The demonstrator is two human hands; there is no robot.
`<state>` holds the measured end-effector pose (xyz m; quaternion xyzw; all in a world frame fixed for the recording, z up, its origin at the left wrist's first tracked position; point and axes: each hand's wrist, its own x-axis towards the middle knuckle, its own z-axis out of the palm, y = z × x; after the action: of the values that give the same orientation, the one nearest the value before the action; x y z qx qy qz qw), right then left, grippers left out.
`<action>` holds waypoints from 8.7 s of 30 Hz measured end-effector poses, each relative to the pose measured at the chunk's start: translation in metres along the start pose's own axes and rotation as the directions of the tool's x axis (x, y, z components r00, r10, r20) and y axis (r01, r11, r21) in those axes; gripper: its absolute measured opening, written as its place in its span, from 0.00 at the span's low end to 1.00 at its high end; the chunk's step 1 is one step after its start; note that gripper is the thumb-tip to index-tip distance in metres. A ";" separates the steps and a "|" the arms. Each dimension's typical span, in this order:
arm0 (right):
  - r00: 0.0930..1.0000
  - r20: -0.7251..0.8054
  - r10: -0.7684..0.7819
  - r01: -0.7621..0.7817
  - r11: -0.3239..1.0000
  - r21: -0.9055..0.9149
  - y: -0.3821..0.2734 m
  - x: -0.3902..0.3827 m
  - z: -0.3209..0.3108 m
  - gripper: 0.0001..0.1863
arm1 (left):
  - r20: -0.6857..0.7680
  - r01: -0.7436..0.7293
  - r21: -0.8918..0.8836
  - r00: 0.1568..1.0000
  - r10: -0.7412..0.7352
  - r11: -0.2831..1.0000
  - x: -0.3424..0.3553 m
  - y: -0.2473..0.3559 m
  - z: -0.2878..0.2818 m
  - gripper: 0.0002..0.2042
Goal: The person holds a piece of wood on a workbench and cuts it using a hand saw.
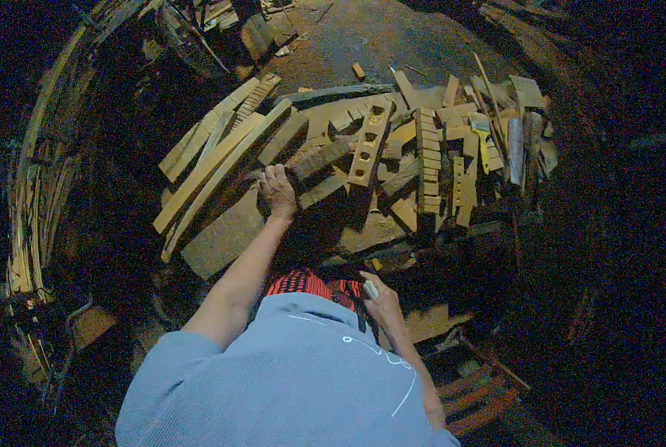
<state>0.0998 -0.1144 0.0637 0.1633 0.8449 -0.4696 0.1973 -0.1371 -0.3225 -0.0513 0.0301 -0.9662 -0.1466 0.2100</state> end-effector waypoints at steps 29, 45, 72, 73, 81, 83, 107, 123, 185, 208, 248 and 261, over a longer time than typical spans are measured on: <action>1.000 0.018 -0.001 0.001 1.000 -0.029 0.005 -0.002 0.001 0.28 | -0.011 0.009 0.040 1.000 -0.009 0.999 0.000 0.001 0.001 0.05; 0.997 0.012 -0.079 0.080 0.992 -0.093 0.007 0.033 0.015 0.28 | -0.084 0.049 0.014 0.995 -0.048 0.999 -0.002 0.000 0.012 0.03; 0.974 -0.018 -0.225 0.224 0.973 -0.052 -0.002 0.074 0.030 0.28 | -0.173 -0.012 0.054 0.985 0.022 0.998 -0.002 0.000 0.008 0.05; 0.989 -0.012 -0.150 0.147 0.978 -0.151 0.005 0.066 0.028 0.28 | -0.141 0.007 0.040 0.990 -0.001 0.999 -0.002 0.000 0.009 0.05; 1.000 0.010 -0.013 0.013 0.999 0.044 0.063 -0.030 0.003 0.30 | -0.057 0.003 -0.024 0.998 -0.004 1.000 -0.001 -0.001 0.009 0.02; 1.000 0.005 0.023 -0.023 1.000 0.013 0.066 -0.035 -0.001 0.29 | -0.015 0.028 -0.039 0.999 -0.029 0.999 -0.001 0.000 0.006 0.03; 0.998 -0.014 -0.058 0.058 0.998 -0.040 0.039 0.042 0.024 0.27 | -0.061 0.017 -0.067 0.998 -0.021 0.998 -0.001 -0.001 0.008 0.04; 0.966 -0.066 -0.249 0.242 0.965 -0.099 0.032 0.062 0.027 0.32 | -0.086 -0.034 -0.056 0.996 0.029 0.998 -0.003 -0.004 0.010 0.05; 0.964 -0.053 -0.260 0.258 0.965 -0.049 -0.021 0.076 0.041 0.22 | 0.573 -0.214 0.061 0.807 0.142 0.975 0.013 -0.010 -0.036 0.08; 0.992 -0.070 -0.106 0.099 0.990 -0.097 0.019 -0.013 0.006 0.26 | 0.601 -0.152 0.027 0.792 0.105 0.988 0.015 -0.007 -0.042 0.09; 0.960 0.038 -0.278 0.281 0.947 -0.158 -0.047 0.122 0.042 0.25 | 0.569 -0.139 0.017 0.816 0.105 0.990 0.013 -0.001 -0.060 0.08; 0.996 -0.009 -0.086 0.086 0.996 -0.012 0.035 -0.012 0.017 0.30 | 0.528 -0.073 0.008 0.848 0.058 0.997 0.014 -0.001 -0.051 0.09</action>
<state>0.1301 -0.1125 0.0356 0.1277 0.8548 -0.4719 0.1740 -0.1286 -0.3387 -0.0022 -0.0412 -0.9891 -0.1284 -0.0583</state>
